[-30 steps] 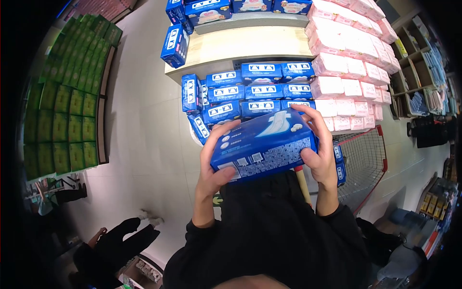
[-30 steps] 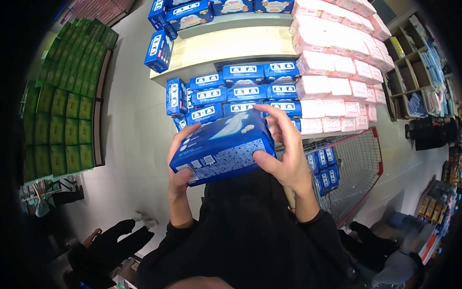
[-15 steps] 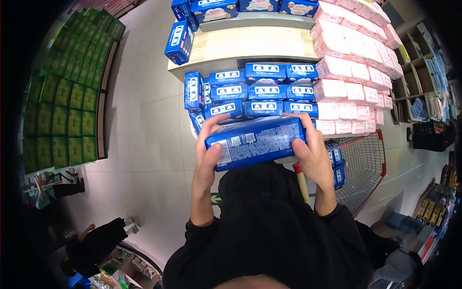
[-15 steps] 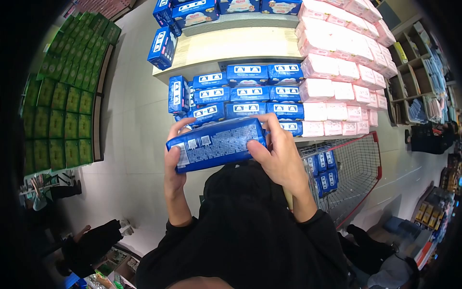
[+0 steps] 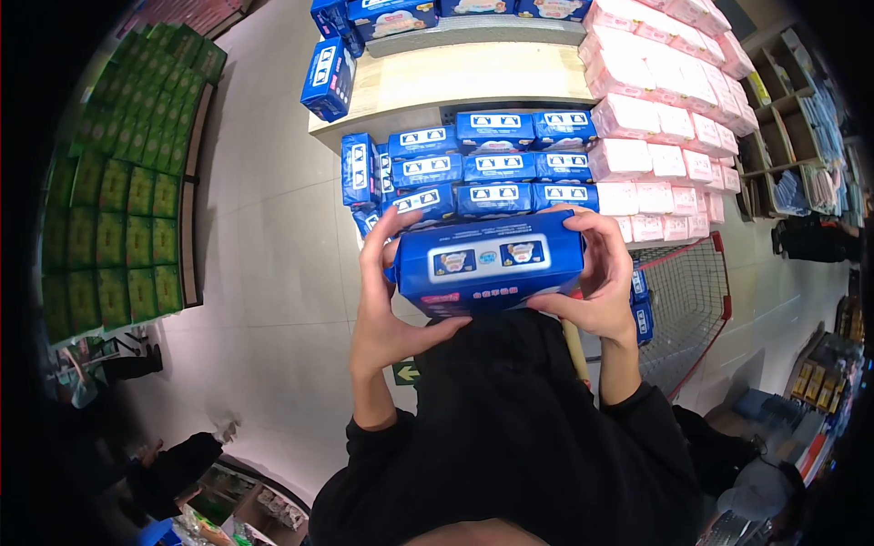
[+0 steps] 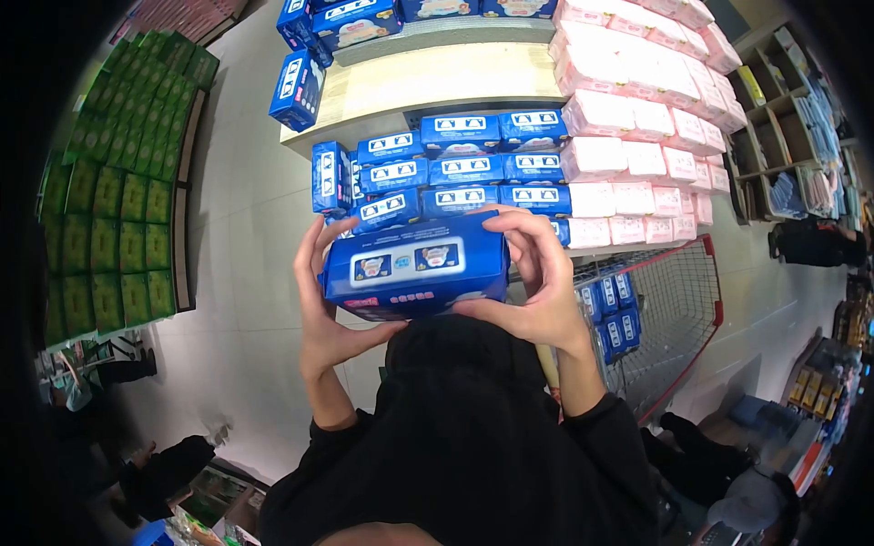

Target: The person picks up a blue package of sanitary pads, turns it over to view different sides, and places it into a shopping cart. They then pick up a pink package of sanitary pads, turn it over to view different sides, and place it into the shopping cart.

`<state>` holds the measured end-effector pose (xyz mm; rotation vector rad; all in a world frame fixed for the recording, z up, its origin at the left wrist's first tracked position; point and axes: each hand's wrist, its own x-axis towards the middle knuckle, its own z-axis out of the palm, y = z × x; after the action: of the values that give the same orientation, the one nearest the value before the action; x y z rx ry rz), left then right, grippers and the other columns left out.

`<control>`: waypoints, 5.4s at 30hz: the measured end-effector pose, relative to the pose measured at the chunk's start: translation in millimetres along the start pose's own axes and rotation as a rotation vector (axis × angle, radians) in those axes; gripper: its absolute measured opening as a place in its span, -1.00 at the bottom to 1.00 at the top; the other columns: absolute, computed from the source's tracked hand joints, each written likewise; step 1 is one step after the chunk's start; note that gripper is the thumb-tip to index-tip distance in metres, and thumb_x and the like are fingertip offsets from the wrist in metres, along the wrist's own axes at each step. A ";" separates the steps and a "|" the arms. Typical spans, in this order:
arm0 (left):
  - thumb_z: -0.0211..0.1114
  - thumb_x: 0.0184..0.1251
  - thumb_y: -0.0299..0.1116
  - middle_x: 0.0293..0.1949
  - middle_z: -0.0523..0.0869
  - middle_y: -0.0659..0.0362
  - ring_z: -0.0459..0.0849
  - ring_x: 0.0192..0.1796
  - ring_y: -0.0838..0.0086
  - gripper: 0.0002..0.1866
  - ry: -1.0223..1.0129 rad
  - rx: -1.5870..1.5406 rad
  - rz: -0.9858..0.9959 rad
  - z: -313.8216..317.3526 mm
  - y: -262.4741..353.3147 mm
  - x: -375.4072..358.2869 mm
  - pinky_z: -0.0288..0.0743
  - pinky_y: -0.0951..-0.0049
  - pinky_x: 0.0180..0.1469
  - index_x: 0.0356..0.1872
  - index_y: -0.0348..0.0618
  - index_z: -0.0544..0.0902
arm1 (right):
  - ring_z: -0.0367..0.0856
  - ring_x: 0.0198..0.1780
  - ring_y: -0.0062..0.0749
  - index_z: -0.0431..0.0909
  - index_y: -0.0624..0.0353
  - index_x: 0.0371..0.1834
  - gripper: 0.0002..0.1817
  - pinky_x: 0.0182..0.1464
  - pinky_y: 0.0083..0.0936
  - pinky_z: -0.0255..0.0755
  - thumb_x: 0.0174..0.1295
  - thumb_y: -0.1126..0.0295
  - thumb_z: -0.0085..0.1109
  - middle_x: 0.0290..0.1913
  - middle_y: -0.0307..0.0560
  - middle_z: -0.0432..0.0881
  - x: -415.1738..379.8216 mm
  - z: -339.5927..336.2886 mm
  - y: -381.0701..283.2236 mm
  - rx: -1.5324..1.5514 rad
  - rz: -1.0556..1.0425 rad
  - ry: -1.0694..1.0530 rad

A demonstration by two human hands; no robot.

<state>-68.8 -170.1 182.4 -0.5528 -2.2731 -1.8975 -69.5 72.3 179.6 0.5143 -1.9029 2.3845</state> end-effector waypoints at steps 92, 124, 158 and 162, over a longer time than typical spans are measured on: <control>0.33 0.10 0.01 -0.10 0.51 0.09 0.17 0.46 -0.13 -0.60 -0.870 0.433 0.518 385.0 -118.2 -69.1 0.05 -0.25 0.44 -0.20 -0.07 0.62 | 0.64 -0.43 0.21 0.57 0.19 -0.50 -0.65 -0.39 -0.01 0.48 0.08 0.09 0.35 -0.55 0.20 0.62 -294.9 -195.5 72.8 -1.435 0.962 0.458; 0.26 0.02 -0.38 -0.32 0.70 0.11 0.69 -0.23 0.34 -0.39 -1.258 0.279 0.887 662.2 -48.7 -100.4 0.40 0.37 -0.02 0.19 -0.39 0.50 | 0.57 -0.57 0.04 0.49 0.05 -0.69 -0.74 -0.50 -0.15 0.44 -0.21 0.20 0.36 -0.66 0.00 0.53 -475.0 -461.0 -31.5 -1.659 0.764 0.279; 0.44 -0.06 0.00 -0.25 0.71 0.18 0.63 -0.05 0.32 -0.64 -1.841 0.143 0.686 757.9 -33.0 -83.4 0.33 0.31 0.08 -0.37 -0.06 0.75 | 0.67 -0.09 0.17 0.42 0.23 -0.02 -0.72 -0.08 -0.14 0.49 0.19 0.53 0.15 -0.17 0.21 0.67 -350.1 -646.9 97.4 -1.061 0.851 0.845; 0.54 -0.15 -0.14 -0.18 0.74 0.07 0.69 -0.03 0.16 -0.58 -1.967 -0.224 0.104 745.3 -9.4 -27.9 0.46 0.15 0.05 -0.23 -0.13 0.76 | 0.66 -0.12 0.10 0.41 0.21 -0.06 -0.76 -0.07 -0.19 0.47 0.21 0.56 0.11 -0.25 0.15 0.63 -352.5 -635.9 96.5 -1.056 0.883 0.840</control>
<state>52.7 546.4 14.5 -3.5530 -2.1410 -1.3997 95.7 715.6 -131.7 -1.3297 -2.6232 0.9744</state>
